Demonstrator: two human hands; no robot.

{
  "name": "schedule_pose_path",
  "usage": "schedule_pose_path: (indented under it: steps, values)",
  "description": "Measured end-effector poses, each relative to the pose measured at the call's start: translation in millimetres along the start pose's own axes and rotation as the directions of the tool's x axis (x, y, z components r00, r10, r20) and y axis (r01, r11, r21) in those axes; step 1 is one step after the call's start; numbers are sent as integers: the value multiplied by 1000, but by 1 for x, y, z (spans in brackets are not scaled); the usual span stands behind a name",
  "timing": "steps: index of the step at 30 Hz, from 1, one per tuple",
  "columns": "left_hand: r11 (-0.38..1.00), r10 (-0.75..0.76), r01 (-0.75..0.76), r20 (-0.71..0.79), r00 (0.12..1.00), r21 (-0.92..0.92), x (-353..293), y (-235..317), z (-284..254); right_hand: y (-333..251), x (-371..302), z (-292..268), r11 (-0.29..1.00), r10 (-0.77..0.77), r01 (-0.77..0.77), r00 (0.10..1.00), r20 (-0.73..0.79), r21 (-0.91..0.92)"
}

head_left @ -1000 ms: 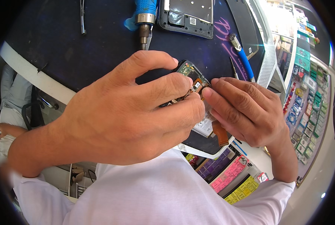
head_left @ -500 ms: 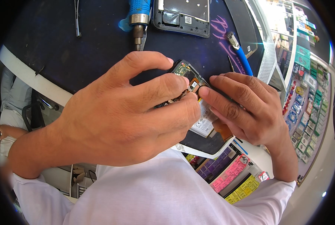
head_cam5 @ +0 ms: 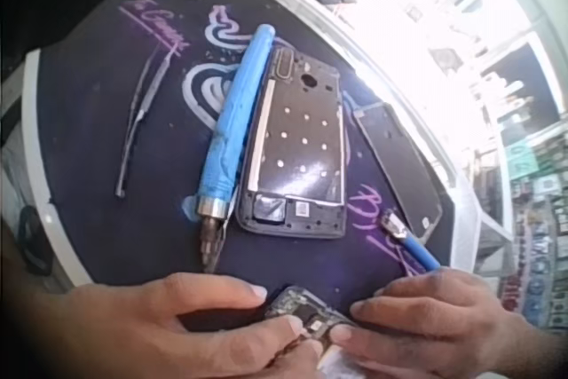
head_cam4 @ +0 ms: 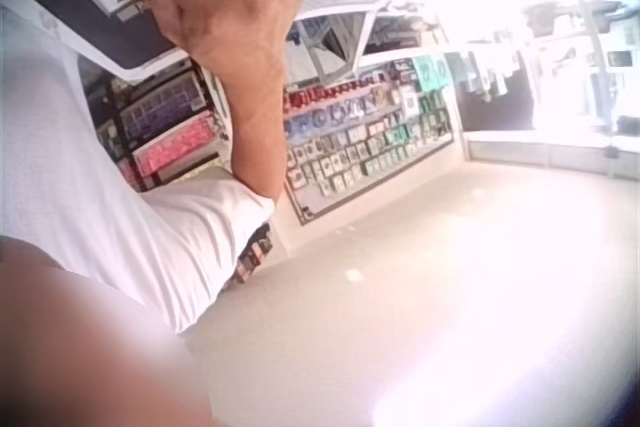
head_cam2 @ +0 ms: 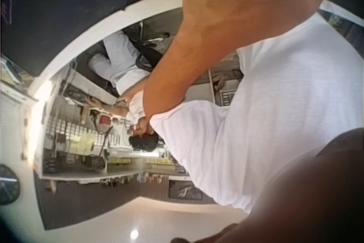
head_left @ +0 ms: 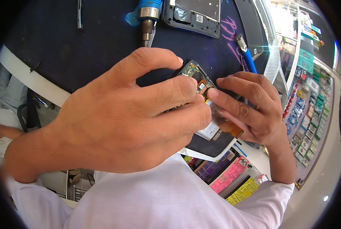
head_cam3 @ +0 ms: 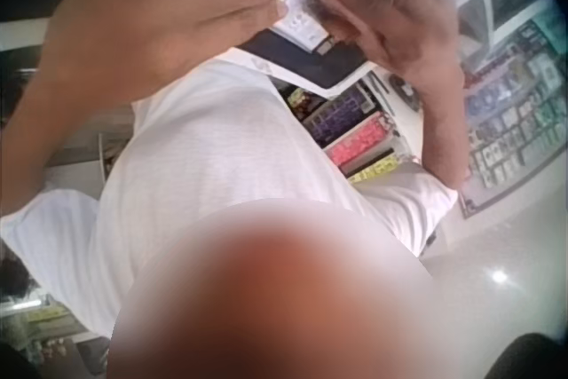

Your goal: The person removes the battery from a disassembled smartphone, then reconnects several internal ribbon cables to the motherboard. The person places the battery back into the phone chassis and secures it.

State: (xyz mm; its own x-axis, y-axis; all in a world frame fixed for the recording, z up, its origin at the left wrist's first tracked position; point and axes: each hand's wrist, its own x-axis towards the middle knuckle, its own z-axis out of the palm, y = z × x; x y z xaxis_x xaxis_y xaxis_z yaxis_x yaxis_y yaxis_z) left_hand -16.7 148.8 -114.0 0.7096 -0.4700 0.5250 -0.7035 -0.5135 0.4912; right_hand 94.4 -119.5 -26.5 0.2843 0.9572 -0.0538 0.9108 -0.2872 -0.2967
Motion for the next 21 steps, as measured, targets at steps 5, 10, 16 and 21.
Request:
schedule_pose_path:
  steps: [5,10,16,21]
  values:
    - [1000,-22,22,12,1000,12,1,2,-1,-7,2,-3,991,-61,60,998,-10,-122]
    - [999,-53,53,4,999,-2,3,5,2,-4,7,-5,979,-140,137,990,-10,-154]
    - [999,-39,39,14,999,5,2,3,0,-7,8,-11,985,-115,119,993,40,-127]
    - [1000,-18,18,20,1000,-16,5,2,-4,1,5,-14,998,-6,3,999,42,71]
